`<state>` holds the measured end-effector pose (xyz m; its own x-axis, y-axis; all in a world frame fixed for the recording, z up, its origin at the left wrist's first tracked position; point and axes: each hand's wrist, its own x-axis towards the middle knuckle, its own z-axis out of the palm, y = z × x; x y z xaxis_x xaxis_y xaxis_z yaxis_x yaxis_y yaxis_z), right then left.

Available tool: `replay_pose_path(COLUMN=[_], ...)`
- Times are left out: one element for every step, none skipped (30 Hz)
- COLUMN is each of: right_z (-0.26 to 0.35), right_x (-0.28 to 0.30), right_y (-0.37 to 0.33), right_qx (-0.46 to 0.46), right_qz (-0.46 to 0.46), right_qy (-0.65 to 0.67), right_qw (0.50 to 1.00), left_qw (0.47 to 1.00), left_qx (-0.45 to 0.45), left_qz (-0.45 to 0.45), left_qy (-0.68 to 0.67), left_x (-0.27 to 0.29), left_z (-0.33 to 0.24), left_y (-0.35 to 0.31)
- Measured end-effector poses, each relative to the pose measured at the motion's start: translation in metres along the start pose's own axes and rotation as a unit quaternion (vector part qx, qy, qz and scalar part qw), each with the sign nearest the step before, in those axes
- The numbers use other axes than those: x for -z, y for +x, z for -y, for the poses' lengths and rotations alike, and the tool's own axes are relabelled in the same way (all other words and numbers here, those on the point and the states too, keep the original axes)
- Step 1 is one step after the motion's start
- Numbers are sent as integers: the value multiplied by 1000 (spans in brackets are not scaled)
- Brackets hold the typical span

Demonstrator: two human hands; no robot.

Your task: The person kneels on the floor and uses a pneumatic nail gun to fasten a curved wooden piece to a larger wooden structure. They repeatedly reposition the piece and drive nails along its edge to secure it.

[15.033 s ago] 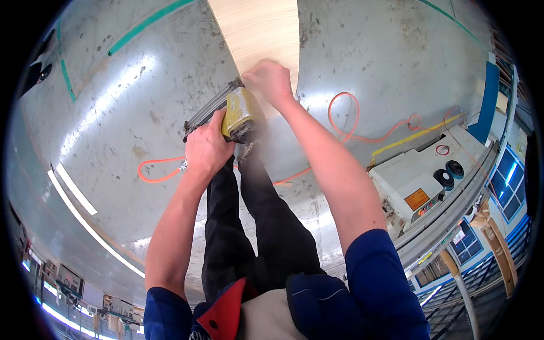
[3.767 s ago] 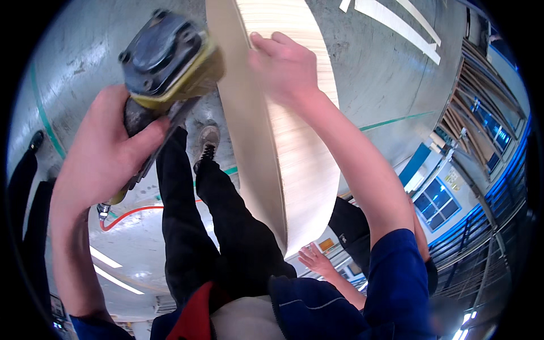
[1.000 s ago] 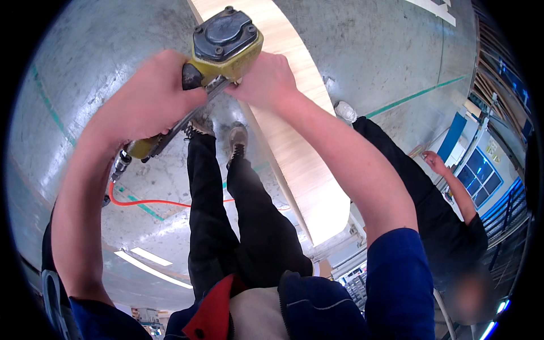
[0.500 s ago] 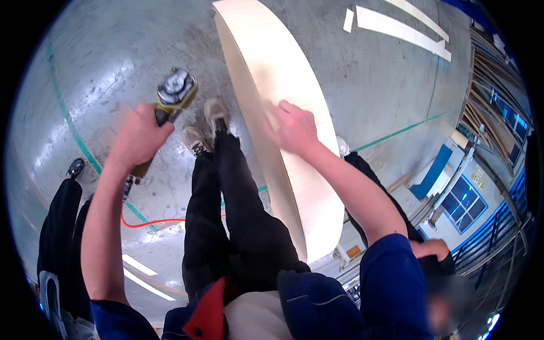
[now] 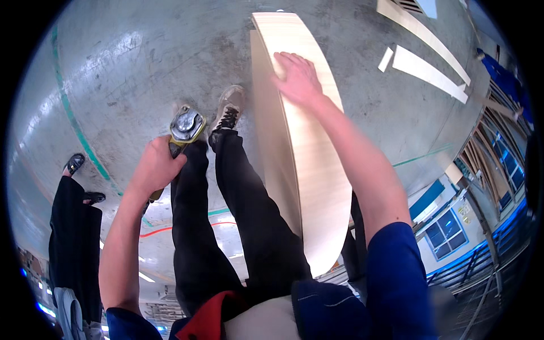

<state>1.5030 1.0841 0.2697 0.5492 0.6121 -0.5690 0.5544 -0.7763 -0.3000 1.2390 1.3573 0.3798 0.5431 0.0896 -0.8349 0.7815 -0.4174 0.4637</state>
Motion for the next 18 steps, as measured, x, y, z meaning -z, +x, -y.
replay_pose_path(right_z=[-3,-6,-9,-12,-16,-18,-20,-22,-24,-26,-27,-27,-27,-26,-26,-26,-25,-25], right_x=[-3,-7,-12,-16,-19,-22,-25,-28,-29,-30,-30,-31,-32,-33,-33,-33,-34,-35], right_y=[19,39,58,73,86,99,110,119,125,131,135,138,140,141,142,143,144,144], right_qx=[-3,2,6,7,26,34,37,28,39,33,26,24,17,-10,-36,-60,-47,-35], right_qz=[20,31,42,55,63,62,67,80,78,86,93,95,82,82,84,83,69,55], right_qy=[-8,-14,-20,-26,-29,-27,-27,-35,-24,-18,-15,-13,-19,6,25,44,43,42], right_qw=[1000,999,999,998,997,997,997,996,996,996,995,995,996,997,996,994,996,997], left_qw=[1000,1000,997,998,1000,999,998,994,995,995,995,993,992,990,988,987,986,984], left_qx=[-8,-17,-39,-45,-17,7,32,31,33,-2,-13,-38,-51,-67,-84,-65,-48,-30], left_qz=[-5,-15,-46,-38,-18,2,21,38,40,30,50,65,65,65,66,81,95,110], left_qy=[-5,1,40,2,-14,-37,-58,-99,-88,-98,-91,-91,-97,-103,-109,-120,-130,-139], left_x=[1,3,3,7,11,17,23,28,33,38,43,48,52,55,58,63,68,72], left_z=[3,6,6,7,6,4,1,-2,-6,-12,-20,-28,-37,-47,-58,-68,-79,-89], left_y=[15,32,50,68,89,109,130,151,172,194,215,234,250,264,277,287,295,303])
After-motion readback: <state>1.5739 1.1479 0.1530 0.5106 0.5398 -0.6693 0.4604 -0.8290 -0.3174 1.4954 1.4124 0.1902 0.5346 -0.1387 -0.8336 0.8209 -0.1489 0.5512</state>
